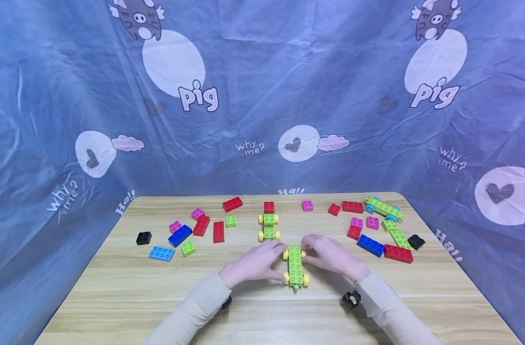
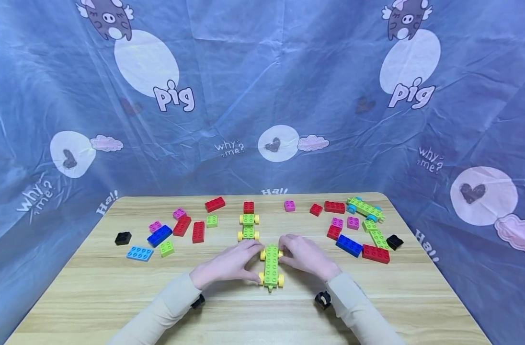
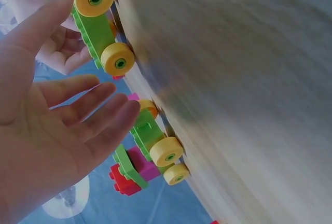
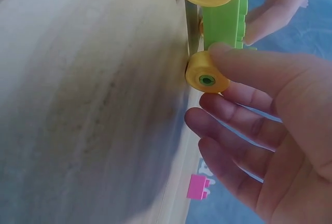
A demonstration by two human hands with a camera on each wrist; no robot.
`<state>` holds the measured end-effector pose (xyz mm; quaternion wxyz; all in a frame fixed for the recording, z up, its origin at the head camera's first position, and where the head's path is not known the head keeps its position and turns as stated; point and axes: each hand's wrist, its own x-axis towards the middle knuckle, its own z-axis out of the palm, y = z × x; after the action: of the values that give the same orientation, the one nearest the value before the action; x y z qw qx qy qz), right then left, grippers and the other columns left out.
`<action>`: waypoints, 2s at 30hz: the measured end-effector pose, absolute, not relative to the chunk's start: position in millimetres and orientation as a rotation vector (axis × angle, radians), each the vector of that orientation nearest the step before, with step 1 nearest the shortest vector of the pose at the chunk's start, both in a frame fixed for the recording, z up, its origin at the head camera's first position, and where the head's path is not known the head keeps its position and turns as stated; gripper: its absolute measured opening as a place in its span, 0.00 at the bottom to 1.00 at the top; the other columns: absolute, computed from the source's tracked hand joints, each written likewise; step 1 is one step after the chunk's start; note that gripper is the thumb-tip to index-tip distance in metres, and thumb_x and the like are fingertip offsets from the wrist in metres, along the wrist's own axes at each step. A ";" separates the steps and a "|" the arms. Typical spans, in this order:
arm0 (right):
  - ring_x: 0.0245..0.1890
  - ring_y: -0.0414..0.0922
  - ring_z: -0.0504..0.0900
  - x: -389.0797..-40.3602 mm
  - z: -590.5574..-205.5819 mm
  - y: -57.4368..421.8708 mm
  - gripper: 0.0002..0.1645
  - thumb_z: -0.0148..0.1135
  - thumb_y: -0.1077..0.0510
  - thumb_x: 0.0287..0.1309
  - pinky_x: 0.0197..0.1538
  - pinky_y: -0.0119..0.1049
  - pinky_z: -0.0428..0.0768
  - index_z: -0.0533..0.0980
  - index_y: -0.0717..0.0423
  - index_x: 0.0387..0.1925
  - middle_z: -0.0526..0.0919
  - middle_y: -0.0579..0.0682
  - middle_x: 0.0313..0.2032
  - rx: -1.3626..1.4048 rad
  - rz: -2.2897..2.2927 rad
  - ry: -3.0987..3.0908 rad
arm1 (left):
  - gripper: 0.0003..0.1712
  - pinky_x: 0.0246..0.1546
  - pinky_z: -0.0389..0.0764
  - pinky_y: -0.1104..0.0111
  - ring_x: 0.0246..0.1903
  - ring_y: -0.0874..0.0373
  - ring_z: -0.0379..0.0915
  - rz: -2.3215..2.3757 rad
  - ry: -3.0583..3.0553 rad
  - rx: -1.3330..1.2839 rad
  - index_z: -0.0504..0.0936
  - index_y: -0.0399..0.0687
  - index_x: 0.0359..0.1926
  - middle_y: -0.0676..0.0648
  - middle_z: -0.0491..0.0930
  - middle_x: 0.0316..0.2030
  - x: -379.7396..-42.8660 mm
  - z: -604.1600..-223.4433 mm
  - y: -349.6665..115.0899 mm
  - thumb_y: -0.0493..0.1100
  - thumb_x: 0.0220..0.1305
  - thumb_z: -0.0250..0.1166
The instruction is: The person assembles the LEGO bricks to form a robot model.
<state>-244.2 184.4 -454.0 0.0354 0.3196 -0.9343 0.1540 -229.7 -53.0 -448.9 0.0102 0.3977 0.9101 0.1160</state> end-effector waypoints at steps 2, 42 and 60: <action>0.28 0.31 0.75 -244.1 -453.5 182.3 0.12 0.68 0.50 0.49 0.35 0.25 0.78 0.76 0.48 0.35 0.80 0.40 0.30 0.992 0.485 -2.873 | 0.50 0.61 0.73 0.64 0.59 0.56 0.66 0.351 2.839 1.243 0.65 0.41 0.65 0.47 0.69 0.61 -228.8 -448.9 -53.8 0.66 0.47 0.67; 0.29 0.34 0.77 -248.0 -451.3 173.4 0.11 0.68 0.52 0.50 0.34 0.26 0.78 0.77 0.49 0.35 0.81 0.42 0.31 1.073 0.458 -2.810 | 0.51 0.62 0.72 0.62 0.61 0.53 0.65 0.322 2.855 1.191 0.67 0.43 0.64 0.44 0.70 0.62 -230.5 -451.8 -60.6 0.68 0.45 0.67; 0.34 0.43 0.82 -292.1 -429.5 197.7 0.08 0.63 0.56 0.56 0.37 0.31 0.81 0.77 0.54 0.37 0.83 0.47 0.34 0.901 0.607 -2.817 | 0.49 0.62 0.71 0.61 0.61 0.54 0.67 0.326 2.870 1.133 0.68 0.45 0.63 0.46 0.72 0.61 -227.9 -453.9 -57.7 0.67 0.44 0.68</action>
<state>-292.1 197.7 -429.5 0.0614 0.2978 -0.9313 0.2007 -227.9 -57.7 -453.9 0.0195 0.3652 0.9248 0.1051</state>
